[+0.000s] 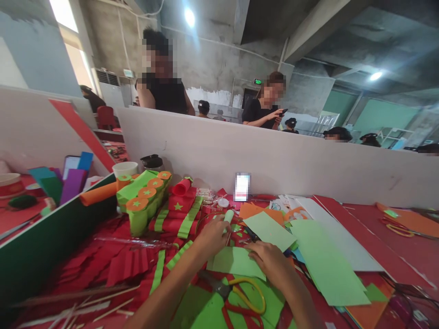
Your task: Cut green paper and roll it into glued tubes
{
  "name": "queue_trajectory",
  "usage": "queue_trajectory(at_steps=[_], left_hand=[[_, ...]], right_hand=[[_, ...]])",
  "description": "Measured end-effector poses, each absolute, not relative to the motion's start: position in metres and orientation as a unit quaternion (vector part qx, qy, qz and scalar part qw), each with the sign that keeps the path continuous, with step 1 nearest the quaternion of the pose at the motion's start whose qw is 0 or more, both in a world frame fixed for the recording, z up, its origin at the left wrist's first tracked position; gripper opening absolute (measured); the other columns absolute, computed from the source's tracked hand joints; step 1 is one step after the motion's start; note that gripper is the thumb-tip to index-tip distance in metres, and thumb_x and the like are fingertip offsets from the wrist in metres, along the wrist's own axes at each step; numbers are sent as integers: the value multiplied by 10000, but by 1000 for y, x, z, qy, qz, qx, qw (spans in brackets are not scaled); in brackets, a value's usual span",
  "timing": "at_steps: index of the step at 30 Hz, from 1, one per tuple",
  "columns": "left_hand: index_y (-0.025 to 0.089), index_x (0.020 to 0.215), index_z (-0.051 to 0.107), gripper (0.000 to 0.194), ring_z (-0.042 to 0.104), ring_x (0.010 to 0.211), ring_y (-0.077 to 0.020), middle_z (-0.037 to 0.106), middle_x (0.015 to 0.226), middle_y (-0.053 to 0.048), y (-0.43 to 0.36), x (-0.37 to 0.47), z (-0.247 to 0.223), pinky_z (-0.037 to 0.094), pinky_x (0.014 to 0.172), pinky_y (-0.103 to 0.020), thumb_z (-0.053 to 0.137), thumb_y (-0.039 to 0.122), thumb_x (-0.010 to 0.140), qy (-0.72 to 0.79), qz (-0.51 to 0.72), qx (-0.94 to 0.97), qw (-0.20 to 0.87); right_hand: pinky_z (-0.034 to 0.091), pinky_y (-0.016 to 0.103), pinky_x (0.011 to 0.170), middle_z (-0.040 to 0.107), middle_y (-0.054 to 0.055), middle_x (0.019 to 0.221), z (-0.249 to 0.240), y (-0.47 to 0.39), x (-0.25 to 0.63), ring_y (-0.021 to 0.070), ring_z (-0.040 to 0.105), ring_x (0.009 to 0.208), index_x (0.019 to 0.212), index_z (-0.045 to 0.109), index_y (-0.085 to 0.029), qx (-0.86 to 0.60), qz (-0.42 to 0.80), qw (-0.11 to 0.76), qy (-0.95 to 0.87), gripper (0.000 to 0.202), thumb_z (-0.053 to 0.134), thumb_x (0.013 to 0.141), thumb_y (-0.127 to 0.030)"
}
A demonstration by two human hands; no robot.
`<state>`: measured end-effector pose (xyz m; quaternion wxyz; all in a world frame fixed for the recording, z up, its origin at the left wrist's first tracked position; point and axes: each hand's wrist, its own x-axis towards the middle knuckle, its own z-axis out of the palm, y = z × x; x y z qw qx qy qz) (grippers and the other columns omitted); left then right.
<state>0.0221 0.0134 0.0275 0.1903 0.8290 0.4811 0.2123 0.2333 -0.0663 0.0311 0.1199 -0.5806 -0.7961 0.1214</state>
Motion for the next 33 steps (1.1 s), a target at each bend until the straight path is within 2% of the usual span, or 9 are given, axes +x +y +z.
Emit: queue_trajectory(at_steps=[7, 13, 16, 21, 26, 30, 33], left_hand=[[192, 905, 688, 181, 606, 1076, -301, 622, 1157, -144, 12, 24, 24, 461, 917, -405, 540, 156, 808, 461, 206, 842, 191], [196, 900, 689, 144, 495, 1268, -321, 606, 1245, -165, 13, 26, 7, 437, 985, -421, 588, 237, 807, 463, 169, 849, 193], [189, 947, 680, 171, 448, 1318, -328, 560, 1321, -178, 13, 26, 3, 419, 1016, -447, 584, 252, 820, 466, 172, 848, 182], [178, 1021, 674, 232, 436, 1324, -347, 489, 1398, -202, 13, 25, 2, 403, 1037, -477, 558, 277, 846, 465, 179, 850, 171], [175, 1013, 663, 215, 414, 1342, -342, 492, 1403, -200, 13, 26, 5, 392, 1054, -467, 562, 267, 846, 457, 187, 852, 175], [190, 975, 661, 177, 376, 1370, -334, 546, 1354, -185, 12, 25, 10, 368, 1075, -470, 539, 255, 864, 436, 206, 857, 182], [199, 981, 659, 177, 373, 1375, -317, 550, 1355, -167, 12, 26, 14, 371, 1077, -456, 532, 225, 861, 422, 223, 860, 180]], right_hand=[[416, 241, 719, 715, 30, 1005, 29, -67, 221, 206, 675, 906, 1173, 659, -322, -578, 83, 113, -804, 309, 515, 941, -178], [427, 265, 642, 661, 26, 1025, 29, -64, 229, 205, 677, 819, 1167, 635, -328, -601, 22, 116, -791, 255, 514, 947, -284], [460, 297, 672, 633, 50, 1104, 30, -62, 248, 226, 671, 877, 1174, 628, -295, -636, 3, 150, -757, 270, 499, 941, -341], [490, 325, 724, 608, 73, 1158, 24, -64, 283, 281, 593, 1060, 1241, 593, -307, -673, -4, 162, -722, 447, 648, 797, -313], [480, 337, 781, 648, 69, 1102, 13, -62, 298, 273, 576, 1072, 1139, 652, -302, -666, -8, 156, -730, 334, 551, 834, -211], [469, 356, 795, 694, 61, 993, 12, -56, 305, 267, 604, 990, 953, 683, -275, -671, -36, 206, -711, 229, 477, 878, -210], [466, 391, 824, 702, 87, 985, 19, -56, 308, 283, 616, 953, 946, 670, -244, -678, -67, 298, -669, 208, 473, 905, -298]])
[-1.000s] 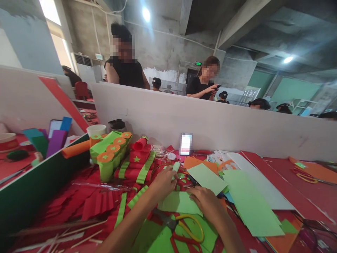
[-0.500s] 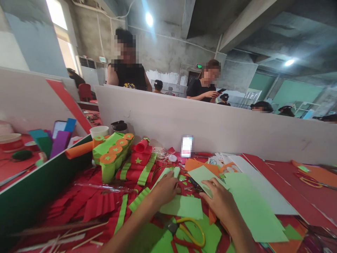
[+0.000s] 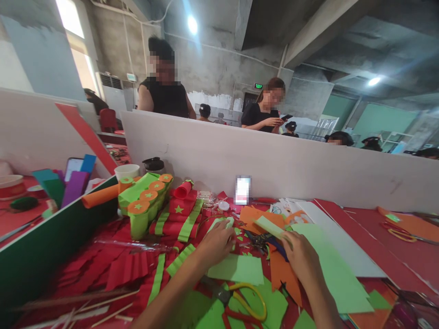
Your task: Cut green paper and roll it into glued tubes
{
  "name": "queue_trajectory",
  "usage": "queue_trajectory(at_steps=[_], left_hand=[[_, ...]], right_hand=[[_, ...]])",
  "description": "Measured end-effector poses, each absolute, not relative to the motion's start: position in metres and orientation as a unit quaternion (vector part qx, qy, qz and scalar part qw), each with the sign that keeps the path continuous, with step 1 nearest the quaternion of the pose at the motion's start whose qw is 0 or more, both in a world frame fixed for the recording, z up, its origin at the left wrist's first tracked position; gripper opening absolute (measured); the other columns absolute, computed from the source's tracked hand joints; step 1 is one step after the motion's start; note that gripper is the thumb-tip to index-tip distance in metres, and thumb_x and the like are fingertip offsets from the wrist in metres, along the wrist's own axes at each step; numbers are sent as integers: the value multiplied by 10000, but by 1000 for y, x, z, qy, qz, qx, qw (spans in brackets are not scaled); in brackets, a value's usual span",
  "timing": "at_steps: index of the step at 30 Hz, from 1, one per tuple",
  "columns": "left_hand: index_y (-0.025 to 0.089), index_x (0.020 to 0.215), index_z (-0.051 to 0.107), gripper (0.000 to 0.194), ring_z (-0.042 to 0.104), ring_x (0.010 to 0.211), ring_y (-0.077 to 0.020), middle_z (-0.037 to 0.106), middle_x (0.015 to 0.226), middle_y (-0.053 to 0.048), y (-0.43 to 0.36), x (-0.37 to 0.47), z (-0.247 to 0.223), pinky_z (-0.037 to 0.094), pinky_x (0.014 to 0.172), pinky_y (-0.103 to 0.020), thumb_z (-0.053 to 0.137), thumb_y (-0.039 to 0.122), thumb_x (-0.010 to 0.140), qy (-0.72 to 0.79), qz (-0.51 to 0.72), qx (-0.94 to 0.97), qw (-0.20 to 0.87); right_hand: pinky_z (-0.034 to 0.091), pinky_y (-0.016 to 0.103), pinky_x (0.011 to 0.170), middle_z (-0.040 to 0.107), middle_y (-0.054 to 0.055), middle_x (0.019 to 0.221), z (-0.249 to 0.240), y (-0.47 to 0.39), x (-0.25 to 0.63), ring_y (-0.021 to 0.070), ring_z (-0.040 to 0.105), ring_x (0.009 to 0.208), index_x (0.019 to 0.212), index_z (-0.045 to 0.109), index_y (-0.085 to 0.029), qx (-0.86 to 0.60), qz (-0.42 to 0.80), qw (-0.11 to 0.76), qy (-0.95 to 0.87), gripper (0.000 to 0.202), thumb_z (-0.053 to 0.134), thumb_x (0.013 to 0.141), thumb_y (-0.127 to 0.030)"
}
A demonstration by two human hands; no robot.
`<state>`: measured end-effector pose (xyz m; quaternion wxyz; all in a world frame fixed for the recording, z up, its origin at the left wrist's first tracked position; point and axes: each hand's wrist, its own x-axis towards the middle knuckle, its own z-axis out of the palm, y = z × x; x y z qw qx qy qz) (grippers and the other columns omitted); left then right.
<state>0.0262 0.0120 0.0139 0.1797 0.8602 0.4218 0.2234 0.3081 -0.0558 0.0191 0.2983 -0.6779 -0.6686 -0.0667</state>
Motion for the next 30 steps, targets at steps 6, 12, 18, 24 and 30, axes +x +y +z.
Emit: queue_trajectory(at_steps=[6, 12, 18, 24, 30], left_hand=[[231, 1237, 575, 365, 448, 1318, -289, 534, 1387, -122, 8, 30, 25, 372, 1089, -437, 562, 307, 880, 385, 323, 831, 238], [237, 1430, 364, 670, 505, 1278, -299, 524, 1400, -157, 3, 34, 41, 451, 1012, -455, 646, 421, 851, 280, 369, 715, 524], [185, 1382, 404, 703, 666, 1006, -265, 696, 1103, -133, 9, 32, 47, 527, 879, -422, 736, 368, 791, 225, 445, 587, 638], [154, 1209, 622, 472, 628, 1097, -289, 671, 1195, -134, 8, 28, 50, 492, 952, -434, 716, 372, 801, 217, 399, 640, 619], [243, 979, 751, 306, 328, 1403, -339, 459, 1474, -79, 4, 28, 45, 379, 1071, -429, 783, 356, 696, 234, 322, 747, 532]], right_hand=[[498, 331, 674, 680, 73, 814, 37, -65, 302, 226, 617, 702, 980, 628, -199, -619, 89, 558, -546, 302, 581, 868, -475], [484, 266, 568, 650, 18, 764, 41, -70, 289, 142, 552, 559, 971, 617, -196, -520, 293, 621, -508, 292, 686, 817, -434], [525, 296, 702, 686, 61, 869, 49, -72, 274, 205, 639, 759, 967, 683, -187, -496, 342, 518, -607, 253, 656, 841, -405], [499, 343, 911, 622, 114, 1254, 49, -67, 268, 301, 546, 1201, 784, 674, -213, -469, 308, 535, -631, 235, 683, 809, -446], [537, 329, 791, 605, 130, 1311, 46, -69, 265, 303, 596, 1141, 687, 635, -217, -493, 295, 533, -621, 412, 578, 842, -595]])
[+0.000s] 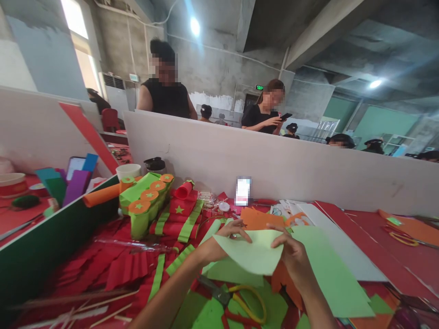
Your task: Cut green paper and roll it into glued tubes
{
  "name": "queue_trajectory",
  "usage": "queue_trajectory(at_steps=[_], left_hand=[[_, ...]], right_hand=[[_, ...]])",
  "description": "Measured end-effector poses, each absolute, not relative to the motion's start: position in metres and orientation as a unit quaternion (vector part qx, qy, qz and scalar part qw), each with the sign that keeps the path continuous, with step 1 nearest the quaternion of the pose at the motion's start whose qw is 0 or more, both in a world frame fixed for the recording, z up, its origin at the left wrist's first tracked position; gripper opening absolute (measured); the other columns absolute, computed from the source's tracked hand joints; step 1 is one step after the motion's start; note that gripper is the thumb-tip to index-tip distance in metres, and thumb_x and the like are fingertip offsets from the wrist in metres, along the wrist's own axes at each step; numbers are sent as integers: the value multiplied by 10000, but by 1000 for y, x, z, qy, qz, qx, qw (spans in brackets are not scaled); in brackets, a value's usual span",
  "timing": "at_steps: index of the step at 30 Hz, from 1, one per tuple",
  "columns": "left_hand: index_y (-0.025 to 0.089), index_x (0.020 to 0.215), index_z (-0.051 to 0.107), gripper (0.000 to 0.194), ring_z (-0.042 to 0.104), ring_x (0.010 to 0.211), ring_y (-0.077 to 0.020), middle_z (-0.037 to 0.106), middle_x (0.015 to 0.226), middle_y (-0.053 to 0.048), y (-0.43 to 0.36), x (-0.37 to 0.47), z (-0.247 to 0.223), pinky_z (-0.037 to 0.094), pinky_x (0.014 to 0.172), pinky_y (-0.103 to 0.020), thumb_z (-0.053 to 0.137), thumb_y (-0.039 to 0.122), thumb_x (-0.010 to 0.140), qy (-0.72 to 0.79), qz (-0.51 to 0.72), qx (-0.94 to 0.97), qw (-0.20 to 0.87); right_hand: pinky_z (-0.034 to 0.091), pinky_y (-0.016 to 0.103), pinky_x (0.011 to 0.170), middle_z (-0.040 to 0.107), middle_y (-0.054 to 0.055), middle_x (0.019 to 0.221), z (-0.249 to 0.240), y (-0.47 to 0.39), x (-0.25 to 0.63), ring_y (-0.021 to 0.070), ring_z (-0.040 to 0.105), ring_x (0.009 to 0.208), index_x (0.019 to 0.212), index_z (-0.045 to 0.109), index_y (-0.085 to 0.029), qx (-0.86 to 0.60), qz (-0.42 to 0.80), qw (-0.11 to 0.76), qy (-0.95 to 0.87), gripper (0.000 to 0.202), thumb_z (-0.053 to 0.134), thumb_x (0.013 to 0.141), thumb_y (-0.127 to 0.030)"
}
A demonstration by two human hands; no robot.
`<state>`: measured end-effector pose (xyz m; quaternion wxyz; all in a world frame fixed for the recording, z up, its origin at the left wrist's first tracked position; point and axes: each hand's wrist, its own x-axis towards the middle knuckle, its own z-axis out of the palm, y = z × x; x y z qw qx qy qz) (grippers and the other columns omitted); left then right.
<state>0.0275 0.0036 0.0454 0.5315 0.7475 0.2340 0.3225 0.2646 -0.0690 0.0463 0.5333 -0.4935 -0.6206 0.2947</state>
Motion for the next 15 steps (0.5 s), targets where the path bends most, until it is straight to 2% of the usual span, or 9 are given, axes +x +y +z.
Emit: queue_trajectory(at_steps=[1, 3, 6, 9, 12, 15], left_hand=[[251, 962, 759, 276, 294, 1421, -339, 420, 1503, -68, 3, 27, 45, 381, 1069, -421, 772, 352, 705, 236, 316, 751, 530], [255, 966, 760, 245, 319, 1408, -342, 391, 1521, -61, 3, 26, 46, 442, 1004, -404, 730, 349, 742, 240, 314, 733, 553], [226, 946, 757, 234, 496, 1262, -335, 470, 1453, -79, 0, 25, 50, 517, 832, -331, 720, 321, 736, 241, 332, 697, 588], [176, 942, 749, 256, 643, 937, -241, 637, 1200, -107, 0, 25, 51, 497, 693, -262, 723, 322, 734, 228, 336, 657, 636], [143, 1001, 737, 318, 613, 699, -159, 688, 908, -87, 4, 28, 46, 460, 610, -236, 685, 347, 763, 253, 338, 596, 683], [128, 993, 745, 352, 585, 632, -149, 668, 788, -71, 8, 31, 42, 454, 579, -242, 616, 381, 785, 302, 359, 547, 693]], right_hand=[[533, 332, 798, 609, 126, 1309, 47, -70, 264, 300, 604, 1128, 679, 632, -215, -497, 294, 526, -624, 418, 561, 857, -587], [516, 345, 848, 622, 118, 1295, 47, -70, 264, 302, 592, 1146, 687, 639, -216, -502, 291, 519, -628, 388, 559, 874, -547], [511, 341, 851, 637, 112, 1264, 44, -67, 266, 309, 575, 1167, 737, 672, -223, -505, 281, 528, -622, 286, 594, 861, -469], [487, 356, 888, 689, 97, 1108, 38, -62, 271, 287, 610, 1067, 770, 705, -230, -522, 225, 529, -630, 205, 569, 852, -359], [455, 377, 917, 702, 67, 920, 33, -58, 276, 260, 628, 940, 834, 732, -235, -542, 163, 513, -645, 233, 500, 837, -251], [461, 378, 903, 712, 69, 944, 31, -57, 277, 270, 630, 965, 909, 743, -232, -560, 165, 508, -633, 263, 489, 847, -262]])
